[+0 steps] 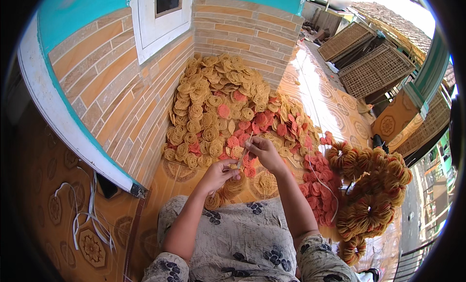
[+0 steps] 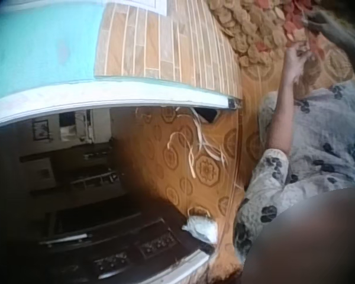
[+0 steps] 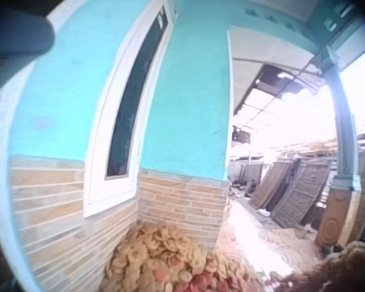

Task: The person sits on a tiled floor and repeatedly picks up small, flat, rose-shaped items in yellow and pink, threading them onto a white string. The person alternates colors and accumulates a growing strand of items.

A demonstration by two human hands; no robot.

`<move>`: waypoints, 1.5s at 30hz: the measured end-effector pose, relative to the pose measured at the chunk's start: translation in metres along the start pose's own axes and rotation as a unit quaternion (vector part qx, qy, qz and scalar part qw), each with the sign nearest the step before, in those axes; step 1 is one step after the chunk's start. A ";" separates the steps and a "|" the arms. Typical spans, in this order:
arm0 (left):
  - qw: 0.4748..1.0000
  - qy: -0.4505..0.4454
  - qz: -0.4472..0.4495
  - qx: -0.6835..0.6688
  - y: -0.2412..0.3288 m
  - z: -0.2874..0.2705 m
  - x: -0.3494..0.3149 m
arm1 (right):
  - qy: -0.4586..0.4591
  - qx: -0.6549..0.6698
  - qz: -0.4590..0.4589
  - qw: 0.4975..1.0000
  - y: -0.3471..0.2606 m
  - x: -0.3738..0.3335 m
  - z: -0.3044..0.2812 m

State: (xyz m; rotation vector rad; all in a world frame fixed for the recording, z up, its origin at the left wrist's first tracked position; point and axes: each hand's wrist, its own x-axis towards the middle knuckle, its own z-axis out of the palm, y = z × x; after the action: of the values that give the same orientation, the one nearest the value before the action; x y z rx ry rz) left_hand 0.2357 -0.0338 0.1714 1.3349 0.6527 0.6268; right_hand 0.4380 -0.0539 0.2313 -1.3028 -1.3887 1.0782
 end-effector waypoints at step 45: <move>0.966 0.072 -0.226 -0.101 -0.113 -0.024 0.094 | 0.233 -0.274 0.077 0.930 0.189 0.051 -0.051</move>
State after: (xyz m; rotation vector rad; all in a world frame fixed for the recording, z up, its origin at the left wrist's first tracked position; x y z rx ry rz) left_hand 0.2855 0.0362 0.0505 0.9122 0.9512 0.4064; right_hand 0.5241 0.0086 0.0587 -1.9490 -1.2675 0.4205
